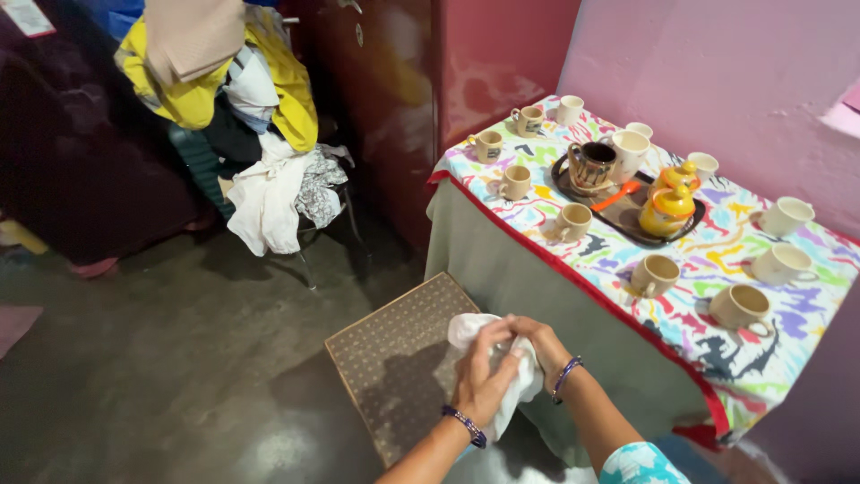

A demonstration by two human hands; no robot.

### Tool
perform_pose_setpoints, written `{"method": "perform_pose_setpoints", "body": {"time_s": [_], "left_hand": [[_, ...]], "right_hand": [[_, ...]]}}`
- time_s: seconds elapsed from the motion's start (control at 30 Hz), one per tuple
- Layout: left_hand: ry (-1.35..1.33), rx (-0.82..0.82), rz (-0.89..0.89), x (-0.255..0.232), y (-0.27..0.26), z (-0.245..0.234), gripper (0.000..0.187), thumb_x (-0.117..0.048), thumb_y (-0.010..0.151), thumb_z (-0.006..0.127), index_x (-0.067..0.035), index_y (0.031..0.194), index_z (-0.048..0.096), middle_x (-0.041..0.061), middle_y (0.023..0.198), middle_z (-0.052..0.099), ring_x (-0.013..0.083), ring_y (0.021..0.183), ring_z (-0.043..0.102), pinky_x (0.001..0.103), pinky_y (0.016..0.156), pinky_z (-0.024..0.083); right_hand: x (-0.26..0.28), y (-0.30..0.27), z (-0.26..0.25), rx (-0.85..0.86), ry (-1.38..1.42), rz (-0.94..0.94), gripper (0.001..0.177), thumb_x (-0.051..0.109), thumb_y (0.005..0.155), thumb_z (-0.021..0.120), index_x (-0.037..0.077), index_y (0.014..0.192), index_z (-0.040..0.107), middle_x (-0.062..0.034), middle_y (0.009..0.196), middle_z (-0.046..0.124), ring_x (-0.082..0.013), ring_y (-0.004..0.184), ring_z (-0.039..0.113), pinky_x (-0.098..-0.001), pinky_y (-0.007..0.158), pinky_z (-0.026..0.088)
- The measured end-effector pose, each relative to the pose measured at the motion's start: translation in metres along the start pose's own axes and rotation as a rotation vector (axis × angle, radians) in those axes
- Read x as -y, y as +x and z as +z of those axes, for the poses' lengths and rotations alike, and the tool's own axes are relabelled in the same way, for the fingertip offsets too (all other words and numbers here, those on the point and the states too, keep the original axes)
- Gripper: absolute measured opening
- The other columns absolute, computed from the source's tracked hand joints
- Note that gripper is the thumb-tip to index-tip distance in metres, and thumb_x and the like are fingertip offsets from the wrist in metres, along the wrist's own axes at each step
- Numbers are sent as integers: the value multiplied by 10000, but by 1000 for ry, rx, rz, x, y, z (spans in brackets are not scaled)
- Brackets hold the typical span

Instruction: The person wipes a small patterned stool with a white cloth. They then move to a table covered with a colorful cloth and arrange several ceramic cups and a teapot. The person continues to wipe the stool and the table surface with the cloth.

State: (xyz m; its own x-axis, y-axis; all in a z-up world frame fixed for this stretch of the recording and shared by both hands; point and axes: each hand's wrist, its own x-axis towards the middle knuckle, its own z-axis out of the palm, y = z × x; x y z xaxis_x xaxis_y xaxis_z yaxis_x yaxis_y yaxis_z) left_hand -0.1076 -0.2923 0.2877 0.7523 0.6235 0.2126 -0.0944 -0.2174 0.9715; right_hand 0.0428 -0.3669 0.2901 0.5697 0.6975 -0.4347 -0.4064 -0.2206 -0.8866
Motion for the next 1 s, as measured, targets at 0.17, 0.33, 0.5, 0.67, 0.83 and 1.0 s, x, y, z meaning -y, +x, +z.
{"method": "perform_pose_setpoints", "body": {"time_s": [0.17, 0.33, 0.5, 0.67, 0.83, 1.0], "left_hand": [[-83, -312, -466, 34, 29, 52, 672, -445, 923, 724, -171, 1451, 413, 120, 1383, 510, 290, 1319, 488, 416, 1106, 399], [-936, -243, -651, 77, 46, 126, 547, -275, 851, 675, -162, 1351, 481, 119, 1207, 645, 269, 1056, 675, 457, 844, 580], [-706, -400, -528, 124, 54, 168, 597, 18, 695, 579, -84, 1284, 582, 137, 1047, 705, 229, 869, 684, 346, 724, 581], [-519, -453, -486, 106, 59, 169, 563, 63, 557, 507, -35, 1074, 709, 102, 885, 710, 235, 750, 650, 342, 654, 518], [-236, -560, -384, 45, 64, 174, 363, -92, 672, 660, -34, 1025, 720, 127, 903, 750, 251, 836, 707, 352, 777, 563], [148, -615, -396, 31, 86, 176, 338, -156, 670, 726, -127, 1007, 731, 137, 971, 755, 310, 947, 726, 378, 849, 550]], "right_hand": [[25, 3, -46, 196, -125, 71, 355, 124, 896, 609, 45, 1234, 686, -142, 1006, 758, -245, 815, 736, -389, 730, 604], [43, 0, -85, 366, -206, 94, 358, 61, 881, 629, 30, 1236, 664, -123, 1060, 744, -220, 883, 750, -373, 789, 625], [64, -10, -136, 377, -409, 186, 424, 136, 855, 618, 147, 1276, 668, 9, 1102, 724, -143, 989, 694, -354, 751, 587], [72, 10, -186, 314, -554, -20, 349, 194, 889, 676, 127, 1231, 691, 31, 1089, 737, -107, 1018, 678, -350, 750, 602], [85, 32, -224, 160, -662, -287, 275, 219, 916, 667, 38, 1111, 738, -60, 920, 736, -168, 817, 685, -345, 665, 588], [107, 30, -225, 10, -830, -451, 285, 223, 895, 690, 16, 1084, 740, -37, 887, 769, -136, 776, 723, -291, 694, 575]]}}
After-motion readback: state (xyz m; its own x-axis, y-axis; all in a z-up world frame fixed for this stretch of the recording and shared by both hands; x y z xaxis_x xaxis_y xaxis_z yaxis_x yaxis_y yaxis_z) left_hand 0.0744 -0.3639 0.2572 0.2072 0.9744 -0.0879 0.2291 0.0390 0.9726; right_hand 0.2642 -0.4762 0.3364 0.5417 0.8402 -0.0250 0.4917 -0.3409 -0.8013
